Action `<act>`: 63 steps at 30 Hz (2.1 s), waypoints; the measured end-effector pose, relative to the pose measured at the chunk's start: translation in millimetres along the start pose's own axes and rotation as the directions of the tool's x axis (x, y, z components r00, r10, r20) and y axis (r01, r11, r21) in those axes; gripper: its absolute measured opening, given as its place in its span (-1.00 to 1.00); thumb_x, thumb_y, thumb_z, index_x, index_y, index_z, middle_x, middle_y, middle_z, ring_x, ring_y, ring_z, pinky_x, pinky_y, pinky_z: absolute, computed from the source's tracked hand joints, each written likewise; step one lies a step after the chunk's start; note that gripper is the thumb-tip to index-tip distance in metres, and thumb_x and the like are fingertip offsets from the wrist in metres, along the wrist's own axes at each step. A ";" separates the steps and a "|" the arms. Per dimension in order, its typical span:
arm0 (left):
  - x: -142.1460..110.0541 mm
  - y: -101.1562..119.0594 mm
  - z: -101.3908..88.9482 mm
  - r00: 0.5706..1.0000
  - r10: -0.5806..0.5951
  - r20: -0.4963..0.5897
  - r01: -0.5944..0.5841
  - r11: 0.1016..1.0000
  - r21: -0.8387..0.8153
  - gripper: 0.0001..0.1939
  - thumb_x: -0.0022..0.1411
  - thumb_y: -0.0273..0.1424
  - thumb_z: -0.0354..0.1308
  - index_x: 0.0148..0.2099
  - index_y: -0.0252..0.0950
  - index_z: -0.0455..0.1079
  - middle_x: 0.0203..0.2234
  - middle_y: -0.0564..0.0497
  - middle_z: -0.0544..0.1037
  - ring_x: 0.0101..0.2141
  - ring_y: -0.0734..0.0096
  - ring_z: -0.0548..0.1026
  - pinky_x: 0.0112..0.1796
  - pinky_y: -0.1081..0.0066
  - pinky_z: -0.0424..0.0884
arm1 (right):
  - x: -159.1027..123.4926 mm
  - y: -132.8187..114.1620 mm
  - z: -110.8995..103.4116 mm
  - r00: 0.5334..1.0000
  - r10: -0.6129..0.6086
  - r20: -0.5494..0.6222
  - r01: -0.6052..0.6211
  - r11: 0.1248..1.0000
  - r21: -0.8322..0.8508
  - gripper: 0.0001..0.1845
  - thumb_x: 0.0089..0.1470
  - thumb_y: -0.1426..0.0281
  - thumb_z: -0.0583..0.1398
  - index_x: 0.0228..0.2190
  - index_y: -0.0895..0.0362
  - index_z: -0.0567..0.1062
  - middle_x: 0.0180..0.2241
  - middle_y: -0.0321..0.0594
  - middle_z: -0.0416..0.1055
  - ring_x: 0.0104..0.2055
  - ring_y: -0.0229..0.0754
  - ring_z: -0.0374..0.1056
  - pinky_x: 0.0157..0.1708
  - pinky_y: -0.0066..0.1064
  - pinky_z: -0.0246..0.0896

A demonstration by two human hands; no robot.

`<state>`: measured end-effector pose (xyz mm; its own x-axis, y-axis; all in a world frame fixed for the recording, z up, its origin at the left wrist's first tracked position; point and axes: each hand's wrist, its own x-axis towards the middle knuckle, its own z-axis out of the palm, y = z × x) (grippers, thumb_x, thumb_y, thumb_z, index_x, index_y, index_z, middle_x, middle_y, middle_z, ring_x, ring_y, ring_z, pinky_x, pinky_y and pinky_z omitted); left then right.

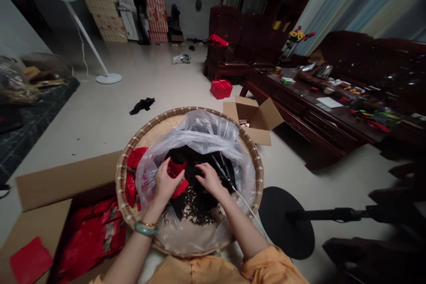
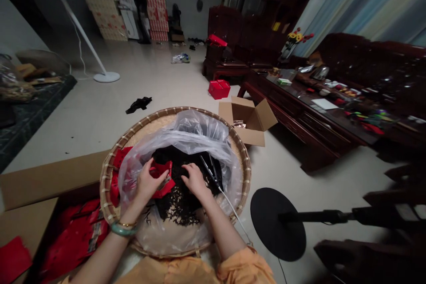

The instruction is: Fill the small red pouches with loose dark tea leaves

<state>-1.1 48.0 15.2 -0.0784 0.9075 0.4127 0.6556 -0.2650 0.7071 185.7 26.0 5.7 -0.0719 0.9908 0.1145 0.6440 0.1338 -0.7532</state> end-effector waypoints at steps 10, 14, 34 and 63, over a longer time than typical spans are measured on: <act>-4.2 9.8 -3.1 0.994 0.090 0.061 -0.094 0.994 0.054 -0.43 0.01 -0.32 0.21 0.08 -0.31 0.22 -0.13 -0.18 0.46 -0.11 0.08 0.43 -0.18 0.15 0.42 | 12.8 -2.6 24.9 0.993 0.000 0.114 0.018 0.987 -0.158 -0.75 -0.06 0.55 0.18 -0.28 0.07 0.50 -0.28 -0.20 0.35 -0.22 -0.17 0.30 -0.20 -0.38 0.21; -5.0 9.7 -1.7 0.988 0.125 0.091 -0.129 0.991 0.031 -0.44 0.03 -0.31 0.21 0.09 -0.30 0.21 -0.10 -0.18 0.45 -0.09 0.09 0.42 -0.14 0.14 0.40 | 10.1 7.0 14.3 0.985 0.146 -0.092 -0.125 0.971 0.205 -0.87 -0.12 0.54 0.21 -0.46 0.11 0.52 -0.42 -0.24 0.43 -0.35 -0.19 0.35 -0.25 -0.36 0.25; -17.3 32.7 15.0 0.966 0.193 0.170 -0.191 0.981 -0.029 -0.42 0.01 -0.38 0.21 0.11 -0.26 0.19 -0.09 -0.15 0.43 -0.06 0.07 0.38 -0.07 0.09 0.34 | -6.3 -66.7 -54.6 0.972 0.097 -0.216 0.023 0.870 0.493 -0.71 -0.11 0.40 0.24 -0.25 0.07 0.55 -0.36 -0.23 0.51 -0.43 -0.21 0.39 -0.38 -0.37 0.34; -14.3 54.4 -0.5 0.668 -0.241 0.704 0.731 0.387 -0.562 -0.65 -0.09 -0.18 0.29 -0.35 -0.38 0.44 -0.52 0.00 0.56 -0.52 0.40 0.50 -0.45 0.45 0.43 | -16.8 -44.3 -54.0 0.978 0.210 0.009 -0.186 0.848 0.497 -0.72 -0.15 0.32 0.24 -0.32 0.17 0.52 -0.51 -0.29 0.44 -0.52 -0.31 0.30 -0.52 -0.50 0.21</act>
<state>35.3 20.4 48.0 0.3180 0.8997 -0.2989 -0.2257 0.3780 0.8979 199.5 2.4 72.2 0.0578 0.9970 -0.0518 0.1810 -0.0615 -0.9816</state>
